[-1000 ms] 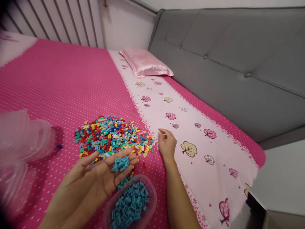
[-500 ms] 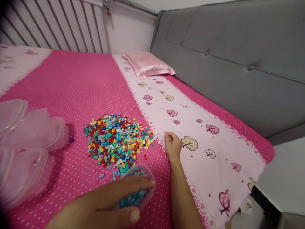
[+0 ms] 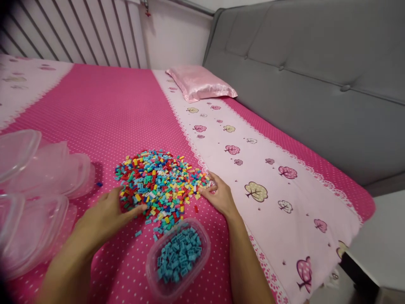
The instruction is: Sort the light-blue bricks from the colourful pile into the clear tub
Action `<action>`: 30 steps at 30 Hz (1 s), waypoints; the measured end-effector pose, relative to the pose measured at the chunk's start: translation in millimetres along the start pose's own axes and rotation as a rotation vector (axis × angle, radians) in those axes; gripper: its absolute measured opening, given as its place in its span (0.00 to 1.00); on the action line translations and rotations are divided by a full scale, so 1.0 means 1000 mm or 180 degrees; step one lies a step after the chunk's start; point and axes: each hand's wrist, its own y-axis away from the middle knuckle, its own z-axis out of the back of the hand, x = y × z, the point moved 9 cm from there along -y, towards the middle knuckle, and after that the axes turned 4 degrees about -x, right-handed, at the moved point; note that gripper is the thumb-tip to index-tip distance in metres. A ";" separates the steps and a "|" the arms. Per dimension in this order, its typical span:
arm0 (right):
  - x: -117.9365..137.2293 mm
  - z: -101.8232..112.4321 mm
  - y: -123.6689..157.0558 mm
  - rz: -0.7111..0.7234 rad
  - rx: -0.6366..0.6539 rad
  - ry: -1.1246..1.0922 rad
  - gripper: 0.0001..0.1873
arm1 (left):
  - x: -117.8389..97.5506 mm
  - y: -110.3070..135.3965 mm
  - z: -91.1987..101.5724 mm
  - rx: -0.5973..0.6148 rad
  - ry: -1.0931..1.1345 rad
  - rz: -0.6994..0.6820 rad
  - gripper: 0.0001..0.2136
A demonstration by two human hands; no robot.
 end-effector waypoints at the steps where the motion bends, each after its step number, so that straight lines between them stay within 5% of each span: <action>1: 0.005 -0.008 0.001 0.0026 0.0189 0.0099 0.47 | -0.001 -0.001 -0.009 0.0135 -0.0094 -0.0019 0.40; 5: 0.033 -0.045 -0.001 0.0378 0.0974 0.0354 0.57 | -0.019 -0.003 -0.032 0.0221 0.0094 -0.0102 0.56; 13: 0.069 -0.093 -0.019 0.0616 0.2000 0.0331 0.61 | -0.025 -0.012 -0.046 -0.0305 0.2501 0.0074 0.49; 21: 0.105 -0.094 -0.023 0.0939 0.2309 0.0303 0.48 | -0.029 -0.011 -0.046 -0.0480 0.3438 0.0206 0.40; 26: 0.134 -0.086 -0.022 0.1286 0.2392 0.0311 0.40 | -0.039 -0.006 -0.021 -0.0862 0.3351 -0.0361 0.35; 30: 0.139 -0.082 -0.015 0.1351 0.2463 0.0000 0.36 | -0.052 -0.005 -0.026 -0.0443 0.3576 -0.0831 0.35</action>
